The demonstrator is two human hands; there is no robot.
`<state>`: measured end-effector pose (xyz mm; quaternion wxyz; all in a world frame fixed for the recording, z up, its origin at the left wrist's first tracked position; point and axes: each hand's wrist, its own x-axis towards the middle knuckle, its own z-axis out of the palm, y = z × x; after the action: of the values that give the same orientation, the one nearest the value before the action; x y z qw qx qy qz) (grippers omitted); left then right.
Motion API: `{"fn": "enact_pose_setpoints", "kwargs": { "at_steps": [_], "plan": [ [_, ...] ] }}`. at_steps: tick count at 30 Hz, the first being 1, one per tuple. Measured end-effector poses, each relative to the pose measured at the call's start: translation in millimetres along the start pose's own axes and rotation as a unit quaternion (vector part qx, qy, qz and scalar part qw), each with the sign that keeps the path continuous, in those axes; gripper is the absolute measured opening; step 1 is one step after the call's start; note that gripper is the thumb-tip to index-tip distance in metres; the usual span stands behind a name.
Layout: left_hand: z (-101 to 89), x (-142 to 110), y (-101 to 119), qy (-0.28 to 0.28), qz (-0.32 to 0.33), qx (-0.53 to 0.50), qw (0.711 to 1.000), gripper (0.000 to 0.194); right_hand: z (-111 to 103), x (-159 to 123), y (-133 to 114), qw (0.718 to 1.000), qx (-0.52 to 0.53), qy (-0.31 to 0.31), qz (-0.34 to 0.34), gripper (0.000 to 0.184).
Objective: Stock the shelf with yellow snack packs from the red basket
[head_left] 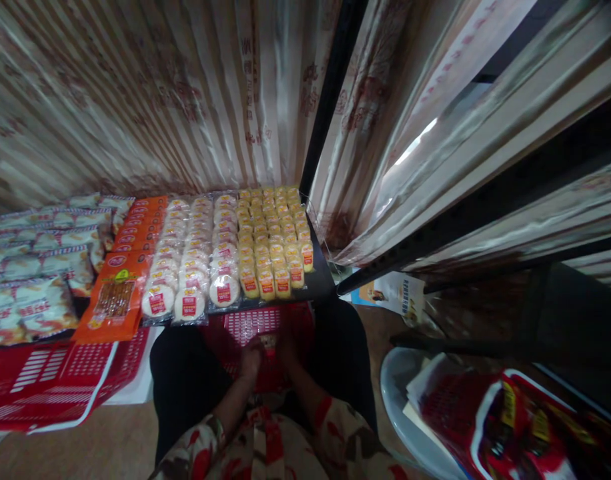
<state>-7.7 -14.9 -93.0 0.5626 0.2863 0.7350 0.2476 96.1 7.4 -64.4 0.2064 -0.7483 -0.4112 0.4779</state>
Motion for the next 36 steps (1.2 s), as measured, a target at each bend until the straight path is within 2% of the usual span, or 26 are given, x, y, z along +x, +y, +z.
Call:
{"fn": "enact_pose_setpoints", "kwargs": {
  "at_steps": [3, 8, 16, 18, 20, 24, 30, 36],
  "plan": [
    [-2.9, -3, -1, 0.03, -0.036, -0.028, 0.998, 0.02, 3, 1, 4, 1.0, -0.009, 0.002, 0.012, 0.02],
    [-7.1, -9, 6, 0.062, -0.048, -0.063, 0.995, 0.033, 1, -5, 4, 0.999, -0.003, 0.015, -0.033, 0.033],
    [-19.3, -36, 22, 0.042, -0.02, -0.097, 0.994, 0.048, -13, -16, 4, 0.995, -0.014, 0.005, -0.094, 0.042],
    [-21.3, -41, 22, 0.035, 0.008, -0.068, 0.997, 0.051, -17, -18, 5, 0.995, -0.021, -0.004, -0.101, 0.041],
    [-23.0, -44, 21, 0.039, 0.072, -0.005, 0.997, 0.049, -22, -21, 5, 0.994, -0.03, -0.01, -0.108, 0.037],
    [-24.8, -51, 22, 0.049, 0.202, 0.144, 0.967, 0.038, -31, -28, 1, 0.991, -0.05, -0.015, -0.122, 0.031],
    [-27.3, -67, 30, 0.059, 0.272, 0.286, 0.917, 0.038, -41, -35, -10, 0.987, -0.09, -0.019, -0.128, 0.024],
    [-30.5, -76, 30, 0.059, 0.343, 0.357, 0.867, 0.037, -49, -31, -19, 0.985, -0.117, -0.013, -0.125, 0.022]
  ]
}}
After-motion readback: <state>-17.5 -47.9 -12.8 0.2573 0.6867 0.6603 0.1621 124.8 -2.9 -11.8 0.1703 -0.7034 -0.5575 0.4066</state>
